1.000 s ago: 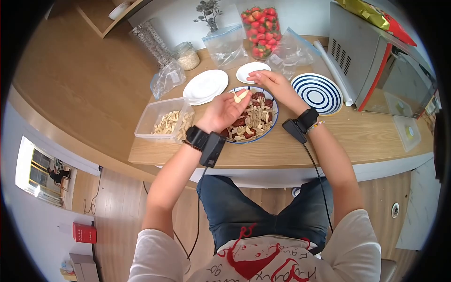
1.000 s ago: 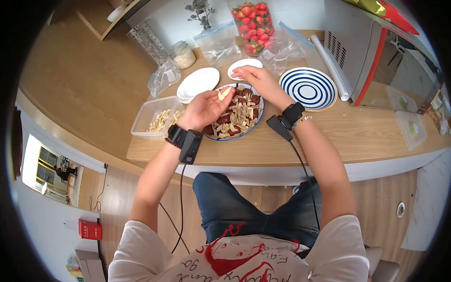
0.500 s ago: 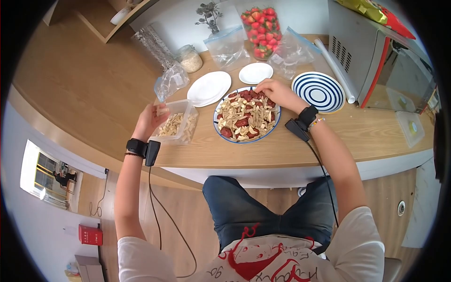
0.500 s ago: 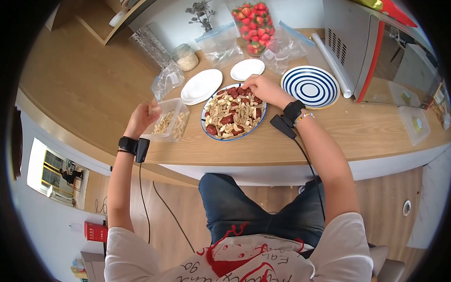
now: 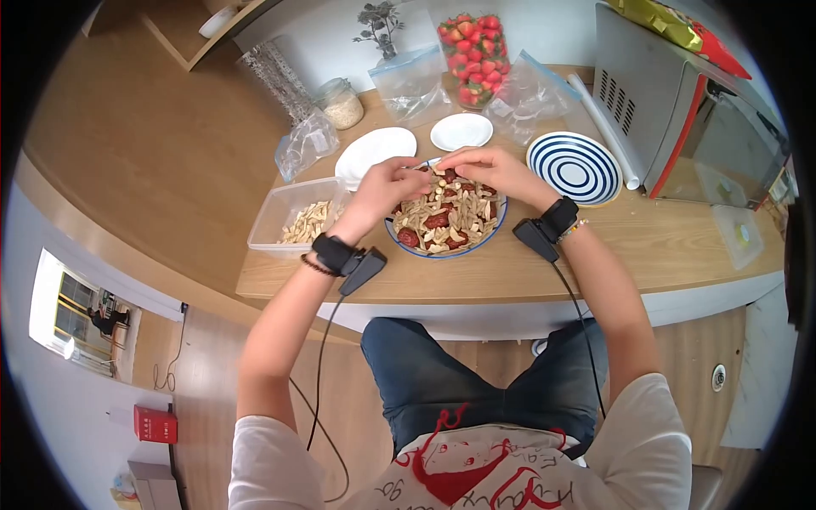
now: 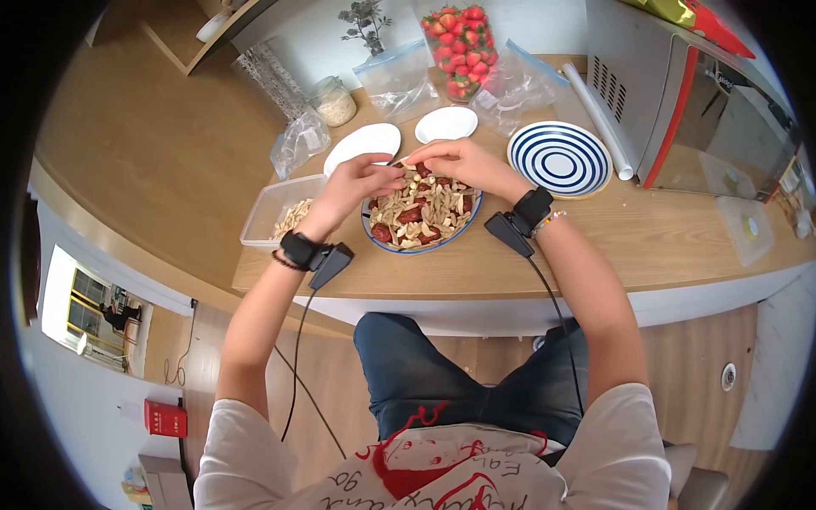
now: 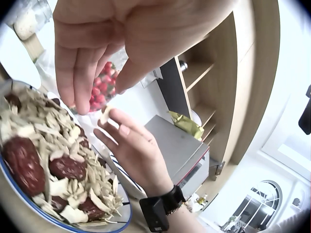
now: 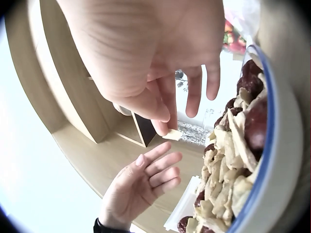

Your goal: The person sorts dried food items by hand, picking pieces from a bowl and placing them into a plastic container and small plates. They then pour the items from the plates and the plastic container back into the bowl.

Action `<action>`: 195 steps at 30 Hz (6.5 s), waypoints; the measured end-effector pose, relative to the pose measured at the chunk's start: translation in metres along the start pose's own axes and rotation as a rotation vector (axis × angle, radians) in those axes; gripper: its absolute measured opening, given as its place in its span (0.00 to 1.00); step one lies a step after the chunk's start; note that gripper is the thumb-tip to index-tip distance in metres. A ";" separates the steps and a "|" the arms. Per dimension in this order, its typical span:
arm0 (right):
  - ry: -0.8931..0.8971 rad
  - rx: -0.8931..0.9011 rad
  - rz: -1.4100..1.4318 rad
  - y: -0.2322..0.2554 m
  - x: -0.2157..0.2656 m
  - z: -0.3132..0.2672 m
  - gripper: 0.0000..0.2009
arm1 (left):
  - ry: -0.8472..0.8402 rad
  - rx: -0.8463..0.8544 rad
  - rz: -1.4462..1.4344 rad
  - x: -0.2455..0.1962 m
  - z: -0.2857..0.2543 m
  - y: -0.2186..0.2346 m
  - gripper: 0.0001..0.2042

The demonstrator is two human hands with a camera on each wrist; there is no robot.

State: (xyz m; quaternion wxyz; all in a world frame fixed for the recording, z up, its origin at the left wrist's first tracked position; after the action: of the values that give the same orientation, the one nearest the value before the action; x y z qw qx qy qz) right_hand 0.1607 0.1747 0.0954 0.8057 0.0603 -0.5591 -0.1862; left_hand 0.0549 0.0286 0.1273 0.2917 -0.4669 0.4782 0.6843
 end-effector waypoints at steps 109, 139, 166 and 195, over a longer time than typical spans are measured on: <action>-0.115 0.106 -0.377 0.001 0.005 -0.012 0.09 | -0.442 0.425 0.758 -0.013 -0.034 -0.047 0.18; 0.007 -0.095 -0.374 0.002 0.014 -0.008 0.09 | -0.624 0.467 0.860 -0.010 -0.033 -0.055 0.13; -0.007 -0.115 -0.444 0.003 0.017 -0.010 0.08 | -0.478 0.541 0.909 -0.019 -0.030 -0.060 0.10; -0.043 -0.131 -0.429 0.003 0.014 -0.010 0.10 | 0.017 -0.012 -0.519 0.011 -0.003 0.089 0.11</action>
State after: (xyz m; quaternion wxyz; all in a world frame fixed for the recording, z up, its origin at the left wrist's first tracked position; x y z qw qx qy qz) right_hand 0.1748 0.1706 0.1052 0.7376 0.1212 -0.5374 -0.3904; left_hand -0.0235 -0.0079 0.1508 0.4506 -0.5815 0.3408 0.5854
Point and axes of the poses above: each hand's wrist, its own z-axis towards the middle knuckle, its own y-axis out of the back of the hand, x = y × z, the point moved 5 cm from there along z, towards the middle knuckle, and after that the axes turned 6 degrees about -y, right-handed, at the moved point
